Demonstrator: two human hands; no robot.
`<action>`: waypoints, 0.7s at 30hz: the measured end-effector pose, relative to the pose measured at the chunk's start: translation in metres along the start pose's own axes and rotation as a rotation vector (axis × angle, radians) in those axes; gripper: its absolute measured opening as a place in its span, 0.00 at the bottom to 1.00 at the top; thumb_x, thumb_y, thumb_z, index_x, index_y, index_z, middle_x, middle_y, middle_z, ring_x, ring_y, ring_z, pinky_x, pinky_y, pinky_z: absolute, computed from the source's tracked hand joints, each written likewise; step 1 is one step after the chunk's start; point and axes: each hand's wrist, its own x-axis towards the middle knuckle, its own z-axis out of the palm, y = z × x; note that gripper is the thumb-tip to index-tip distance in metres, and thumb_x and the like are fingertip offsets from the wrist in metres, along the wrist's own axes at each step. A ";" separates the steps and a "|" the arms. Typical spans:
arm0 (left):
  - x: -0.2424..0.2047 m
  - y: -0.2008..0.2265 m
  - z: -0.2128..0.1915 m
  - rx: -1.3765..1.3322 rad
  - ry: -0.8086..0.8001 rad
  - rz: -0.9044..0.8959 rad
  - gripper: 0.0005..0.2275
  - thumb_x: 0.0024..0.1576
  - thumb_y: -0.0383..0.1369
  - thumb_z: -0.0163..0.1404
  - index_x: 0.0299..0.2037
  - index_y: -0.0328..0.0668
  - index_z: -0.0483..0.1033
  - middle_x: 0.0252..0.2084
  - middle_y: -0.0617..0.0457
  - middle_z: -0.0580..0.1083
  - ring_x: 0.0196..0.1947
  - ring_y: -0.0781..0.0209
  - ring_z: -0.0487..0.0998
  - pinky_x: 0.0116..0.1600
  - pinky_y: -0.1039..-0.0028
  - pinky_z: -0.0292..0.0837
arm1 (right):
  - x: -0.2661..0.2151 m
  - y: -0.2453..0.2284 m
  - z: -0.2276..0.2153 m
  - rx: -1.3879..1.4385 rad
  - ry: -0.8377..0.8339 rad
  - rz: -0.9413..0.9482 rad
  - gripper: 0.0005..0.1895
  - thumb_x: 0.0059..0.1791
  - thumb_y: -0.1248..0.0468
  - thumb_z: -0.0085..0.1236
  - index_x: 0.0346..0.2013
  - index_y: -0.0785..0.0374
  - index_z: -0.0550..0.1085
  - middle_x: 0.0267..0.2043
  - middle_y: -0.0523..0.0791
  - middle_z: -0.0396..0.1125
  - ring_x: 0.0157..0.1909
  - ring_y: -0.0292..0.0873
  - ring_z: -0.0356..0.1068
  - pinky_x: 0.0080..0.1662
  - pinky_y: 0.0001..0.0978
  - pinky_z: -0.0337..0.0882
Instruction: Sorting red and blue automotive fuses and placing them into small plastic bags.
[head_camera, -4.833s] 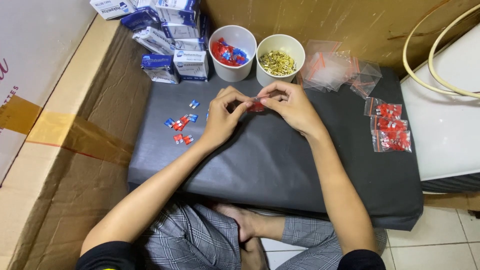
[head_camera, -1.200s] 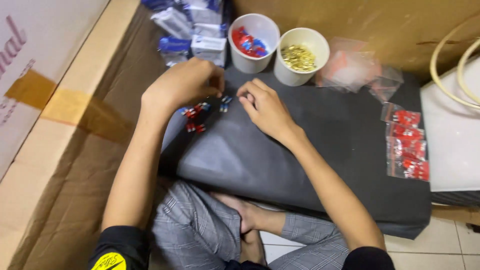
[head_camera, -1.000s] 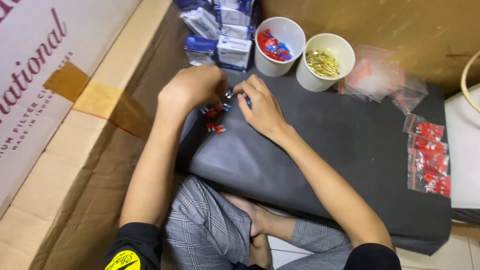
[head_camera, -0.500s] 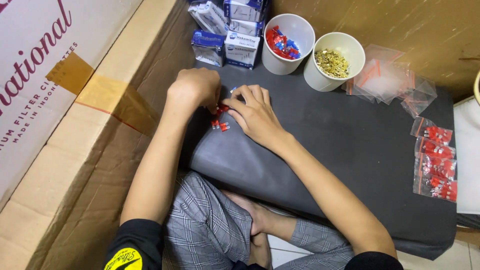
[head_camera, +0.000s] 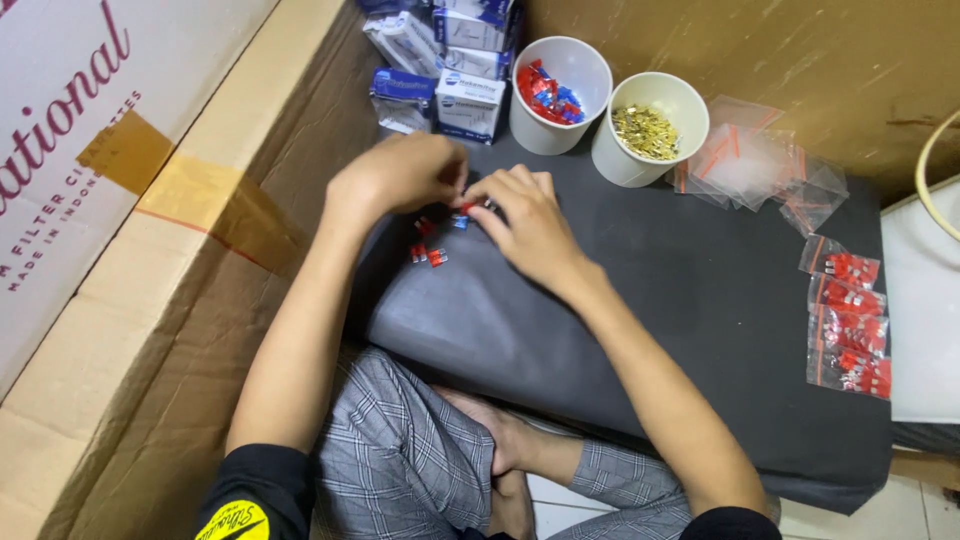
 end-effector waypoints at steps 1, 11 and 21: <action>0.001 0.009 0.000 0.004 -0.001 0.007 0.10 0.55 0.36 0.57 0.44 0.42 0.83 0.43 0.36 0.80 0.50 0.31 0.79 0.55 0.48 0.74 | 0.000 0.002 -0.014 -0.003 0.006 0.005 0.05 0.52 0.63 0.59 0.41 0.50 0.73 0.36 0.36 0.68 0.45 0.40 0.65 0.53 0.36 0.59; 0.043 0.089 0.077 -0.295 0.134 0.250 0.03 0.54 0.31 0.57 0.36 0.45 0.79 0.34 0.49 0.81 0.41 0.41 0.83 0.45 0.54 0.78 | -0.037 0.071 -0.116 0.178 -0.510 0.593 0.04 0.44 0.66 0.63 0.33 0.59 0.80 0.29 0.45 0.77 0.33 0.41 0.73 0.41 0.37 0.70; 0.030 0.106 0.065 -0.446 0.192 0.362 0.04 0.57 0.29 0.55 0.40 0.39 0.79 0.37 0.44 0.81 0.41 0.41 0.83 0.45 0.55 0.78 | -0.059 0.095 -0.125 0.027 -0.489 0.683 0.08 0.45 0.58 0.64 0.36 0.54 0.83 0.32 0.42 0.76 0.36 0.41 0.73 0.41 0.37 0.70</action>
